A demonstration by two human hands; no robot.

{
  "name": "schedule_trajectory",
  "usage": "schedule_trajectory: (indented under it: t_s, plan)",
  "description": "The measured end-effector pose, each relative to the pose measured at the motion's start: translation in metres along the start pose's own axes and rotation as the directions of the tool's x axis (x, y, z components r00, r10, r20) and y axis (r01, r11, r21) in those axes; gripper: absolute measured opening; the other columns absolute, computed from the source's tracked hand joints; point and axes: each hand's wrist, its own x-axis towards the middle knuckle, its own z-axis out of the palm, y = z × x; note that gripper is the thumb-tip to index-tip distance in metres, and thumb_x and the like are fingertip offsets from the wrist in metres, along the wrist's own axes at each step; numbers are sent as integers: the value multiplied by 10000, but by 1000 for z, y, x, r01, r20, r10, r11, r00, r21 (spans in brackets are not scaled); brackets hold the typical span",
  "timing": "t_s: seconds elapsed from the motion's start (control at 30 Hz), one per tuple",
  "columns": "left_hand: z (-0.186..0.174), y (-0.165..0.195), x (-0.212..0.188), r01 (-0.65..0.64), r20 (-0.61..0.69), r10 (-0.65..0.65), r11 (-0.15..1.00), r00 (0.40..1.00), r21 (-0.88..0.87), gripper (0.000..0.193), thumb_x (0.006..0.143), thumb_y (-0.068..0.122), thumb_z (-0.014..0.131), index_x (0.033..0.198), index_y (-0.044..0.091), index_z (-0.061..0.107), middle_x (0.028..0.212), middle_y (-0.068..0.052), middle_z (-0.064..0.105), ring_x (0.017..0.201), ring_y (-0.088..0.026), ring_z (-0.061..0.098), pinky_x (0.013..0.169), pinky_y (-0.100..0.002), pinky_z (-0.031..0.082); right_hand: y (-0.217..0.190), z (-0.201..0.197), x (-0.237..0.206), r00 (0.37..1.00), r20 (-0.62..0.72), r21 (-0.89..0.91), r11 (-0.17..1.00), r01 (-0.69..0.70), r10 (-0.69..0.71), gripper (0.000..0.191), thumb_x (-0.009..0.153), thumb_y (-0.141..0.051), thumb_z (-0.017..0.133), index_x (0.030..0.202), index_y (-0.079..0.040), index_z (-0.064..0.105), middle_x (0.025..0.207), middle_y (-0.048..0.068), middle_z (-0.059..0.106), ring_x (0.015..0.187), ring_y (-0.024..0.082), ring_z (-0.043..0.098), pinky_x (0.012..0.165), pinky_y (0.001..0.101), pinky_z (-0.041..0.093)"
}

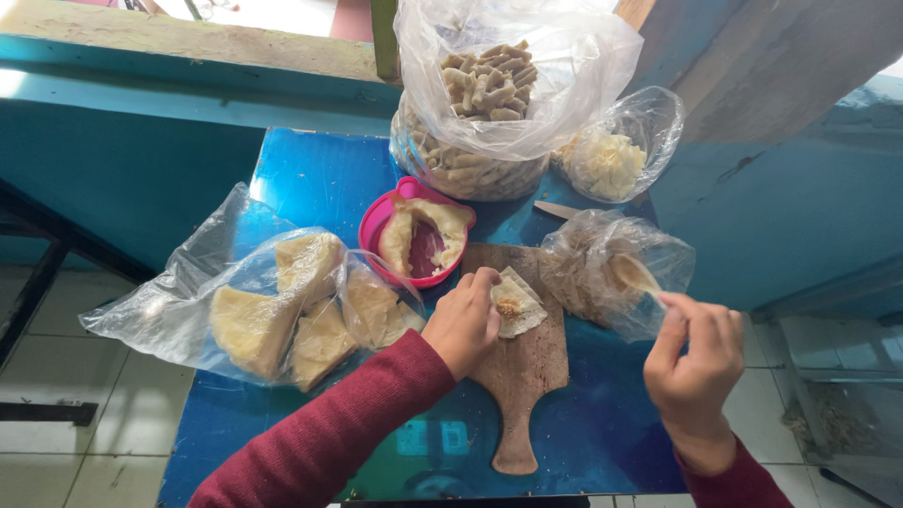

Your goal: The person sits at a blue table assembling filled snacks. They take thin square wrappers from a stack on a small wooden board, spoon filling from a plastic bag onto a wrapper using a wooden spoon, then fold and press the wrapper closed, repeating the process and stacking finished pieces.

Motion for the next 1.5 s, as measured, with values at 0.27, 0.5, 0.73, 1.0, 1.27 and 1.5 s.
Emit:
schedule_trajectory:
  t_s: [0.27,0.5,0.73,1.0,1.27,1.5]
  plan:
    - [13,-12,1,-119,-71,111,986,991,-115,392,909,3,572,1296,43,516,1003,-191,682,886,-380,692,768,-459,552,-6,13,13,995,91,-292,955,55,-29,338,803,-224,768,1113,-92,766,1114,184,708,882,314,596,805,418,500]
    - [11,-12,0,-86,-34,83,992,996,-90,394,892,55,670,1264,40,542,908,-123,696,858,-323,690,765,-432,540,-37,65,8,837,538,152,965,-213,100,220,870,-263,747,1010,-94,740,988,100,716,957,311,680,824,419,532]
    - [9,-5,-4,-137,-38,137,991,990,2,453,849,65,721,1268,58,549,961,-116,635,935,-316,630,837,-431,500,-38,88,9,780,605,219,908,-358,161,141,859,-189,725,936,-72,733,896,96,751,863,268,737,762,376,563]
    - [3,4,-4,-145,-13,146,989,989,34,455,844,64,713,1266,55,543,1064,-151,596,1020,-354,589,888,-445,489,-47,78,12,782,583,385,772,-505,221,231,848,-158,764,1030,-47,677,840,80,781,784,164,767,683,308,579]
    - [0,9,-4,-206,38,202,965,979,160,255,821,32,681,1065,86,632,1052,-137,600,1008,-346,584,848,-431,513,-53,72,12,744,644,461,686,-563,177,157,986,-97,577,1131,-47,609,879,85,809,856,163,810,747,287,617]
    - [4,-1,-6,-183,92,169,967,981,178,193,757,12,662,939,74,679,979,-111,647,981,-334,603,834,-420,517,-53,68,13,917,396,429,893,-134,-53,278,862,-18,679,1139,-38,658,1035,136,711,946,307,692,809,378,555]
